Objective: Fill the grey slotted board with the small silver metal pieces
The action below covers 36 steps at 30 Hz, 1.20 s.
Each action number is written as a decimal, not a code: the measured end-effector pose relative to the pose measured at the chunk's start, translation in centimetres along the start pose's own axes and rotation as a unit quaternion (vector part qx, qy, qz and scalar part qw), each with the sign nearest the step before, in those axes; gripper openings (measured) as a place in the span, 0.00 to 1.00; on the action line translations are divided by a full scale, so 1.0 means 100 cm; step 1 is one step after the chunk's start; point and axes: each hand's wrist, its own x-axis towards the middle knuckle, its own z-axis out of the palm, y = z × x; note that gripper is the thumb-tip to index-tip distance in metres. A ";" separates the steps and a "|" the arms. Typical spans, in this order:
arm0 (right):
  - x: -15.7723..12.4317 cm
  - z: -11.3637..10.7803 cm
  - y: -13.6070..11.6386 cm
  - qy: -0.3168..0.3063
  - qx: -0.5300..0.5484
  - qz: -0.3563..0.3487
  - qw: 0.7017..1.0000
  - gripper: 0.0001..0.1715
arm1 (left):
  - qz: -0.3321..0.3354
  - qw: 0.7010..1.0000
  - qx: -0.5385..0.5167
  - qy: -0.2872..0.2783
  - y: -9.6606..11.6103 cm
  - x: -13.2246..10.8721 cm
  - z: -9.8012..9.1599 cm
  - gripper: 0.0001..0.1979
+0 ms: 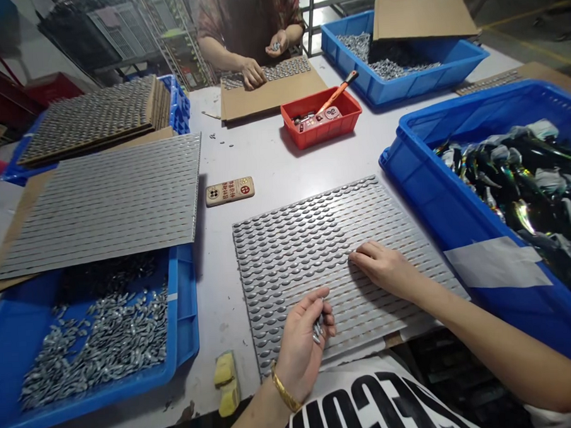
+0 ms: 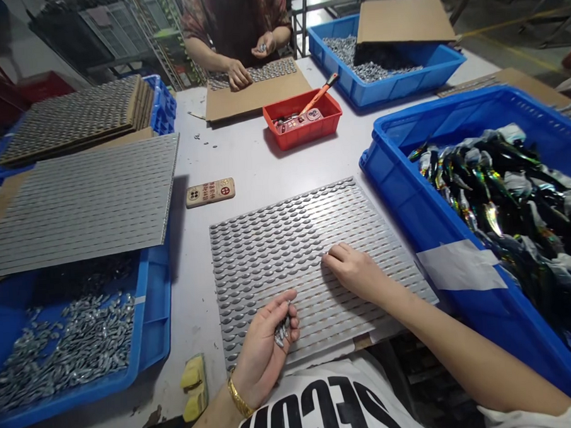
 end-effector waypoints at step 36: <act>0.019 -0.017 -0.083 -0.035 0.385 0.043 0.921 0.10 | 0.092 0.995 -0.013 0.019 0.002 -0.015 -0.035 0.10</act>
